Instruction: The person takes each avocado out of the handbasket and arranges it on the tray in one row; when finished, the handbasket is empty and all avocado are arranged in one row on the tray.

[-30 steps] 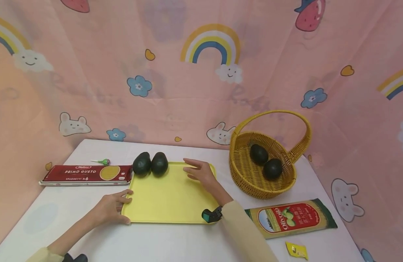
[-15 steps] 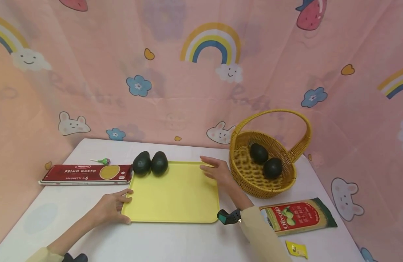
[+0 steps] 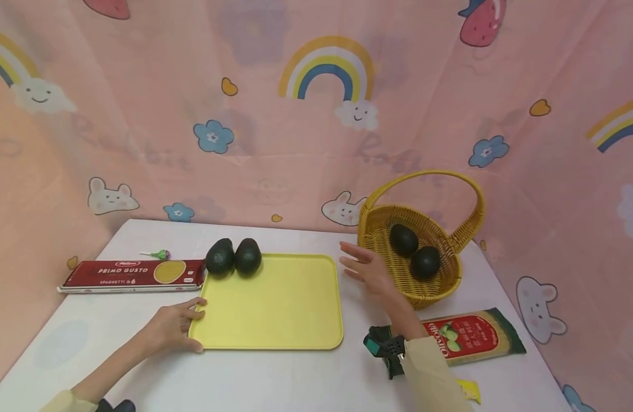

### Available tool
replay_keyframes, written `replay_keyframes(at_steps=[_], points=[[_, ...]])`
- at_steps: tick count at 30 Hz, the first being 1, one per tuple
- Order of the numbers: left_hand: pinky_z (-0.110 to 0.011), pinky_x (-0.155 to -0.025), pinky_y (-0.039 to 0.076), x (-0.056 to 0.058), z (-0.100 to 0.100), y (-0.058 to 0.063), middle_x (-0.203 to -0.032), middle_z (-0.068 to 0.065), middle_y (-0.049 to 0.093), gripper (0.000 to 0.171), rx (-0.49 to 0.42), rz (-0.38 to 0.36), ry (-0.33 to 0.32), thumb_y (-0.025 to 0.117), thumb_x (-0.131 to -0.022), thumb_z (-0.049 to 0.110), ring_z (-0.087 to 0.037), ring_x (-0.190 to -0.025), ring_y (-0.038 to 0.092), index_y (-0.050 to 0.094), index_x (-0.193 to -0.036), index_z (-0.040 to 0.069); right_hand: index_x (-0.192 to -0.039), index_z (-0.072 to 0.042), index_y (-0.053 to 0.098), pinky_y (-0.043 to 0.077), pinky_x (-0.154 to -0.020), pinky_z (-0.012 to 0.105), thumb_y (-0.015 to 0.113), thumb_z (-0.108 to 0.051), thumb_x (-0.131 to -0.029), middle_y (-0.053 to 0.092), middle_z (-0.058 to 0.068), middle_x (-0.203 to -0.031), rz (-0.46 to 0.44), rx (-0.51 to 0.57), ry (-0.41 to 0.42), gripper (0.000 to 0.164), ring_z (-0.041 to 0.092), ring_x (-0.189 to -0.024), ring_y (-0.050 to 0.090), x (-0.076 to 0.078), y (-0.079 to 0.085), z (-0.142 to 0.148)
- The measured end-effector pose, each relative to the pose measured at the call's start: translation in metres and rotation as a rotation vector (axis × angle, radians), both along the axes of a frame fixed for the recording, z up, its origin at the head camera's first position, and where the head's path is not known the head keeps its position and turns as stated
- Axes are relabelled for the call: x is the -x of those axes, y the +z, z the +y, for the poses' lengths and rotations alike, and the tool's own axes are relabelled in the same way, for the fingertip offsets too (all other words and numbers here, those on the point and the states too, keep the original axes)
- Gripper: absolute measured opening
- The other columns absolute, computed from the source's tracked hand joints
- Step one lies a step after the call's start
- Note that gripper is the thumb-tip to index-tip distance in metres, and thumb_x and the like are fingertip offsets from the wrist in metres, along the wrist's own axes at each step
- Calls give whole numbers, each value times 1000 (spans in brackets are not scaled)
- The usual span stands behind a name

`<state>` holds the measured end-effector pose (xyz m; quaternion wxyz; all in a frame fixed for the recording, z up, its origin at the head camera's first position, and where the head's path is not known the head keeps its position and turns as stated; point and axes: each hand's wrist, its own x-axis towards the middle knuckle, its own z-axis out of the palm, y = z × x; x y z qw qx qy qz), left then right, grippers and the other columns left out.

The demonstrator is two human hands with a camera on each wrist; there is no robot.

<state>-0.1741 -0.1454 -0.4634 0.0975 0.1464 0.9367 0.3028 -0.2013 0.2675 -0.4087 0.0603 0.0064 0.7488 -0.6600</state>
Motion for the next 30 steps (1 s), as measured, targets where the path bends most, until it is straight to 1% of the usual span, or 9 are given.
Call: replay_keyframes(at_steps=[3, 6, 11, 13, 16, 19, 22, 26, 30], points=[[-30, -82, 56, 0, 0, 1, -133, -15, 57, 73, 11, 13, -15, 94, -50, 21, -20, -94, 67, 67, -110, -9, -143, 3, 39, 50, -95, 31, 61, -14, -95, 39, 21, -147, 11, -6, -14, 55, 12, -116, 56, -5, 6, 10], [-31, -82, 56, 0, -1, 2, -132, -15, 57, 73, 13, 18, -30, 94, -49, 21, -20, -92, 68, 67, -110, -9, -143, 2, 40, 50, -96, 34, 62, -15, -94, 40, 20, -146, 19, 5, -26, 56, 3, -108, 58, -10, 11, 19], [-28, -78, 57, -1, -1, 0, -133, -17, 56, 73, -13, 8, -26, 94, -49, 19, -21, -90, 68, 66, -109, -11, -144, 1, 39, 49, -97, 37, 64, -20, -94, 41, 15, -146, 38, -5, -44, 59, 7, -111, 58, -14, 11, 37], [-27, -77, 57, -1, -1, 0, -133, -17, 56, 73, -23, 4, -18, 94, -48, 18, -23, -91, 68, 66, -109, -11, -143, -3, 42, 50, -96, 35, 64, -21, -93, 47, 8, -142, 41, 8, -64, 58, 6, -111, 58, -15, 10, 45], [-27, -78, 57, -1, 0, -1, -133, -17, 56, 72, -26, -2, -3, 94, -48, 17, -24, -93, 68, 66, -109, -11, -140, -12, 50, 52, -94, 31, 64, -18, -93, 55, -8, -129, 49, 78, -94, 50, 2, -111, 56, -17, 7, 60], [-27, -78, 57, -1, 1, -1, -134, -16, 56, 72, -25, -12, 15, 94, -48, 16, -24, -95, 68, 67, -109, -10, -137, -16, 54, 53, -89, 25, 63, -15, -94, 59, -17, -119, 65, 133, -105, 44, -2, -108, 56, -19, 5, 75], [-27, -78, 57, -2, 1, 1, -133, -17, 56, 72, -23, -4, 2, 94, -48, 17, -25, -95, 68, 66, -109, -11, -139, -15, 52, 53, -86, 20, 62, -12, -94, 61, -19, -116, 65, 170, -115, 46, -3, -106, 56, -21, 4, 89], [-26, -77, 57, -2, 0, 2, -133, -18, 56, 72, -29, 11, -23, 94, -49, 17, -26, -95, 68, 66, -109, -12, -142, -12, 47, 53, -86, 19, 61, -11, -94, 58, -20, -117, 59, 162, -129, 49, -4, -106, 57, -23, 1, 106], [-28, -79, 57, -2, 1, 3, -133, -17, 56, 72, -25, 9, -24, 94, -50, 18, -27, -98, 67, 66, -109, -11, -141, -12, 48, 53, -87, 21, 60, -10, -95, 55, -21, -117, 80, 129, -129, 47, -6, -105, 57, -24, -4, 120]])
